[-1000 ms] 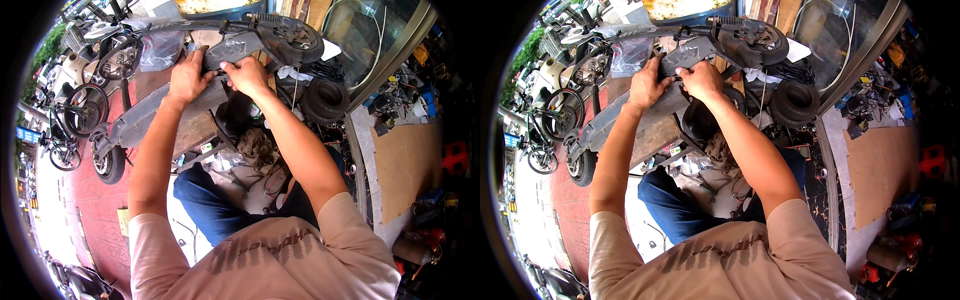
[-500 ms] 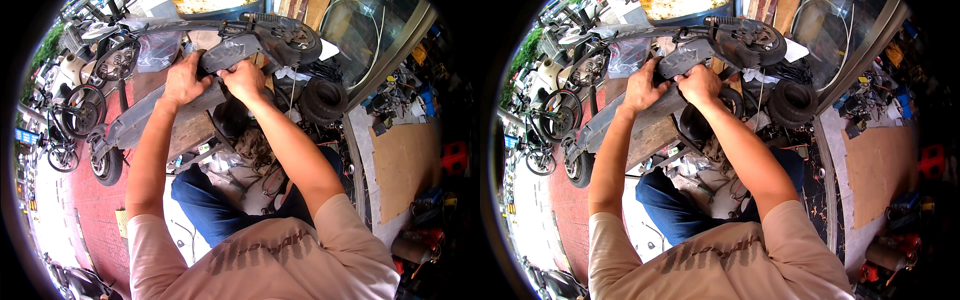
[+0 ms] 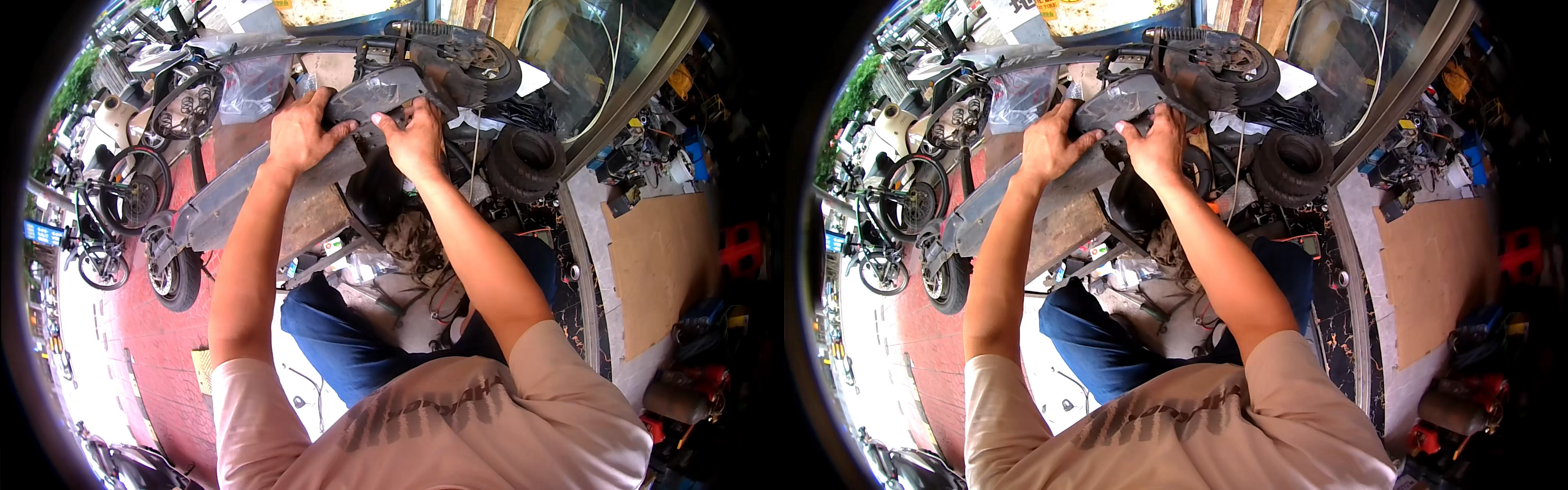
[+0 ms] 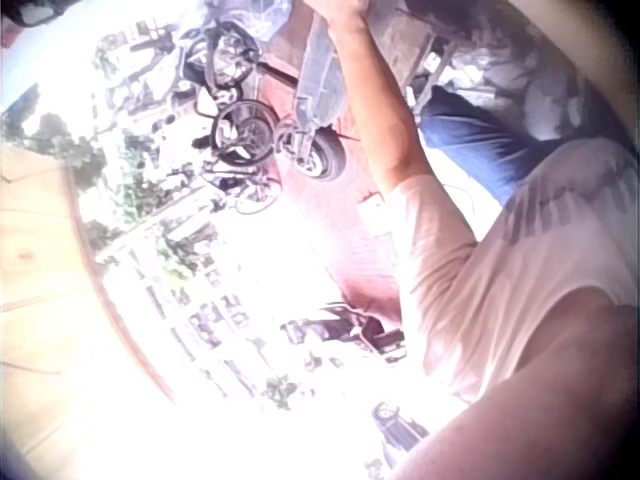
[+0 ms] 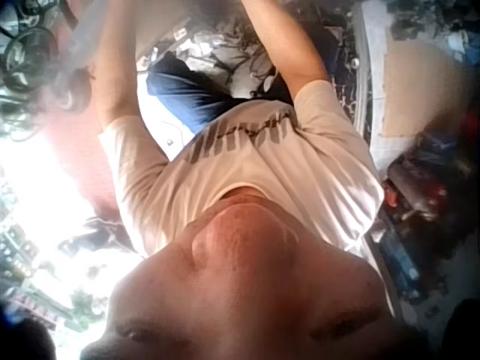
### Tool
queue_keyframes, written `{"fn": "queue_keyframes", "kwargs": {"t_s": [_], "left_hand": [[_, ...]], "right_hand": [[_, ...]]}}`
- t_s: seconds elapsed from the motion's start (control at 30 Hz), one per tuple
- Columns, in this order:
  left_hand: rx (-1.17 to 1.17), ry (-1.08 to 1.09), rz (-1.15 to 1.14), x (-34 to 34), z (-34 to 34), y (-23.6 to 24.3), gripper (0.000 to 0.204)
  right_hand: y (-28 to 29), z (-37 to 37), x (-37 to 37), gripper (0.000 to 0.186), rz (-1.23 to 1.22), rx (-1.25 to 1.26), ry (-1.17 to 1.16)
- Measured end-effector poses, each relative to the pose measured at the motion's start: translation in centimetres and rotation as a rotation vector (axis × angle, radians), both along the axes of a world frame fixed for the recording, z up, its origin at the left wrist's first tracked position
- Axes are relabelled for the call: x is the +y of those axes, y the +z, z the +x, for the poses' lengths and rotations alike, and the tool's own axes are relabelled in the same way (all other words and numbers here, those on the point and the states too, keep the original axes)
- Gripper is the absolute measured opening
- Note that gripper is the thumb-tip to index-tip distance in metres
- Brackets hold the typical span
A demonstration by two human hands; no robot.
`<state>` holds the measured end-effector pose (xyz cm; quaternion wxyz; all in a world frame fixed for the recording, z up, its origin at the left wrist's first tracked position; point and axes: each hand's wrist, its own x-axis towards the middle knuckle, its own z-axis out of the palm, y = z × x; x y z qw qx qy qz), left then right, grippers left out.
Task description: The person manipulates internal wiring and components of an electric scooter's deck, removes a side panel by hand, and uses a screwdriver on the base.
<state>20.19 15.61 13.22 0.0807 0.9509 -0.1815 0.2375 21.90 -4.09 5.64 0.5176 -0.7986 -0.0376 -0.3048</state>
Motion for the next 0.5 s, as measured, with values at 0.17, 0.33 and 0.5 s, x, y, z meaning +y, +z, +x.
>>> {"fn": "queue_keyframes", "kwargs": {"t_s": [0.17,0.33,0.5], "left_hand": [[0.090,0.023,-0.009,-0.7,0.4,0.7,0.059],[0.103,-0.138,-0.114,-2.6,1.8,1.4,0.058],[0.362,-0.081,-0.103,-4.1,3.6,2.6,0.064]], "right_hand": [[-0.7,1.2,-1.2,0.046,-0.129,-0.101,0.041],[-1.7,2.0,-0.9,0.051,0.150,0.075,0.266],[-3.5,2.8,-0.9,0.039,0.418,-0.009,0.445]]}}
